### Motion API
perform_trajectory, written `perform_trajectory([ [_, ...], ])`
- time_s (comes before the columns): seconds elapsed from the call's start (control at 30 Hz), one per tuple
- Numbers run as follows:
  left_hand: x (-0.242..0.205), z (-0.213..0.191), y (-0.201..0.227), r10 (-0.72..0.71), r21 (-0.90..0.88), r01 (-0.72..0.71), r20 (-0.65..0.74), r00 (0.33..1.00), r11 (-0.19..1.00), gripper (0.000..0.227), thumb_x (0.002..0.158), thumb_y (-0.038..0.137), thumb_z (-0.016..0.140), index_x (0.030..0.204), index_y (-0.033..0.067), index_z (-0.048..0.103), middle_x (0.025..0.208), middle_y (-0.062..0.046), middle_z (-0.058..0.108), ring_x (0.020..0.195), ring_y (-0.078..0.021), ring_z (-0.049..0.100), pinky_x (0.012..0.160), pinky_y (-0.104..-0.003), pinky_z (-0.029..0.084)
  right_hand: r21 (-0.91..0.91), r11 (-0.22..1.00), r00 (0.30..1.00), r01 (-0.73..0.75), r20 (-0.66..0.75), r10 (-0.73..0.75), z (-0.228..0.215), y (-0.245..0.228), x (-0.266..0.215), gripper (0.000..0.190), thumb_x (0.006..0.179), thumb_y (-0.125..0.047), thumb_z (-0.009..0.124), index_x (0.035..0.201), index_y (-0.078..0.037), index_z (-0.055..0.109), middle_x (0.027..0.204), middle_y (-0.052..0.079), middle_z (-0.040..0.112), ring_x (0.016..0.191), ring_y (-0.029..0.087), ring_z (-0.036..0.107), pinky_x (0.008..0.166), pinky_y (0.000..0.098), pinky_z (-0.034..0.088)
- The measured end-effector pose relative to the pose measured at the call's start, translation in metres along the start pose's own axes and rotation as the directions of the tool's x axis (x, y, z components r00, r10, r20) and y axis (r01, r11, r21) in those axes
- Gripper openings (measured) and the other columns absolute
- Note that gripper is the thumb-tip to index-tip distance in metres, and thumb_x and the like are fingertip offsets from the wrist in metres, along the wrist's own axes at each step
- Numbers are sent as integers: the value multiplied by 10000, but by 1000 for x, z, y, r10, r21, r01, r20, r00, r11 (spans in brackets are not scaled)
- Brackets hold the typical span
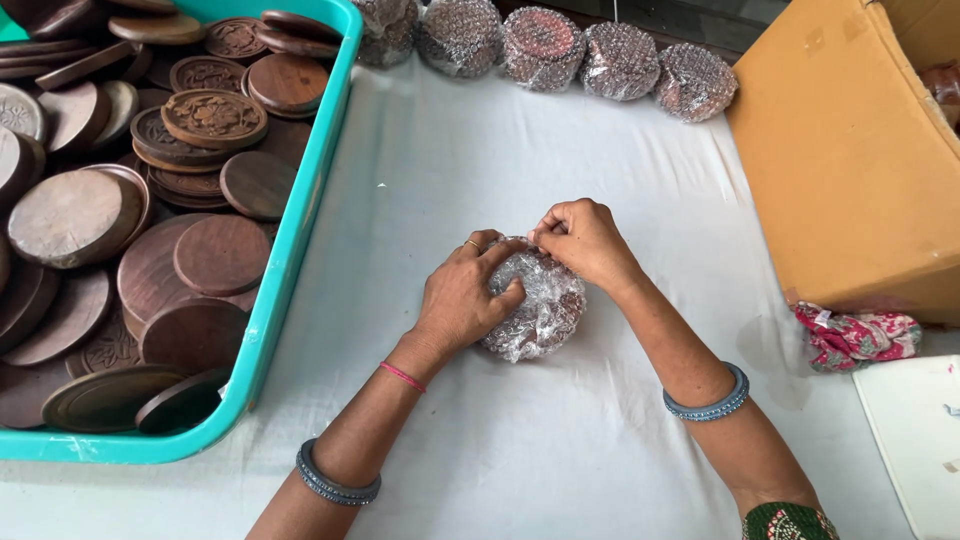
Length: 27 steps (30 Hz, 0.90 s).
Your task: Wrapping wooden discs in bubble wrap and securing them with tape at a workshop station.
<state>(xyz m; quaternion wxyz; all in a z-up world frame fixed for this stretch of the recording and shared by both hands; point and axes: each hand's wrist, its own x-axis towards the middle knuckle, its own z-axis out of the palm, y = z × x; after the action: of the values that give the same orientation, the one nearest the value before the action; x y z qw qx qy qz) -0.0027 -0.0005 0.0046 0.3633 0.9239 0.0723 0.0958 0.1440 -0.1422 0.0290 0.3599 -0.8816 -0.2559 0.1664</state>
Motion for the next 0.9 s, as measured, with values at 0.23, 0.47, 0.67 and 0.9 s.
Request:
perform_trajectory([
  [0.23,1,2,1,-33,18,33,35,999,999,516,840,332,639,1347,232,637,1378,-70,572,1084,-213,679,896,-420,604,-143,990,999,-15,-31,11,-3,-4,-3,324,841,-177,805,1081,-11,664,783,134,750,683,164,746,548,287,594],
  [0.47,1,1,0,-34,20,33,43,998,999,516,843,333,632,1350,237,634,1371,-63,577,1074,-200,683,903,-418,603,-151,988,999,-25,-24,21,-6,-3,-12,352,848,-192,791,1107,-23,624,715,113,734,630,155,726,511,278,554],
  [0.67,1,0,2,-57,25,55,58,997,998,496,842,322,620,1333,256,643,1384,-60,570,1052,-201,694,893,-416,608,43,998,999,-42,-22,43,-6,38,-13,366,862,-255,815,1047,-8,619,697,81,699,621,119,638,561,279,504],
  [0.9,1,2,0,-12,28,12,20,1000,1000,492,854,322,626,1337,231,645,1374,-80,580,1026,-224,707,895,-424,603,70,981,972,184,-164,-170,4,44,4,397,898,-298,788,1146,-25,640,989,80,703,886,140,662,766,294,587],
])
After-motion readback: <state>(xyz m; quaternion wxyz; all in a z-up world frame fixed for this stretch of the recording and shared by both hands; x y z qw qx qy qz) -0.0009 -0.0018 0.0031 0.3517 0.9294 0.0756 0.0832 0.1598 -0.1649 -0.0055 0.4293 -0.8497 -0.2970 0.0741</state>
